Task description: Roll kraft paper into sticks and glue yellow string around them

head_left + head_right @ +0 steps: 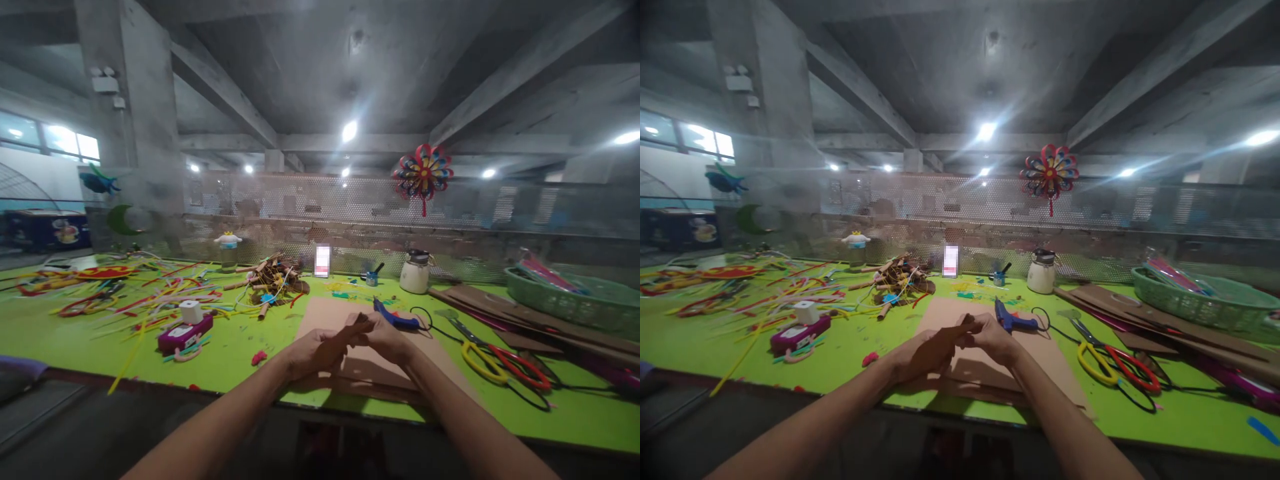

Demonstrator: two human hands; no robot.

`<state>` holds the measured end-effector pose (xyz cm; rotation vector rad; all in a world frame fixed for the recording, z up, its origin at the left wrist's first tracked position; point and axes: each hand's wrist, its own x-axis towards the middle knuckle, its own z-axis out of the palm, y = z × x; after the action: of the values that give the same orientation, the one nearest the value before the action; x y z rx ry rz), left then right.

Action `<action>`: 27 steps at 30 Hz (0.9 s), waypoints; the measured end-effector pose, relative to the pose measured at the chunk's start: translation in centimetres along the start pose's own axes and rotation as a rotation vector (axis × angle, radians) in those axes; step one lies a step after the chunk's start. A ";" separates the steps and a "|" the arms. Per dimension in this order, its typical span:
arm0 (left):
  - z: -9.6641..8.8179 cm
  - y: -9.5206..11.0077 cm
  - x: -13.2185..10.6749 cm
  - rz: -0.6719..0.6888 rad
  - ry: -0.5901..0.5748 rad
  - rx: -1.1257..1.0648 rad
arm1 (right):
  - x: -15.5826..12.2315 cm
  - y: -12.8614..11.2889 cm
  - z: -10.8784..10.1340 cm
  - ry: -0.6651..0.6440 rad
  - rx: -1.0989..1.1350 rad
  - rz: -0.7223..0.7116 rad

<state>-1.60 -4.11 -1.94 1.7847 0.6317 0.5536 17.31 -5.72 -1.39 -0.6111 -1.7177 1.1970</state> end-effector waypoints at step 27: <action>-3.0 -1.2 4.9 0.022 -0.067 0.448 | -2.7 0.9 0.8 0.061 0.202 0.348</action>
<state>-0.05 1.54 -1.97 2.2216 0.7306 0.3838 17.72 -7.91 -3.35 -0.8353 -1.4527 1.5555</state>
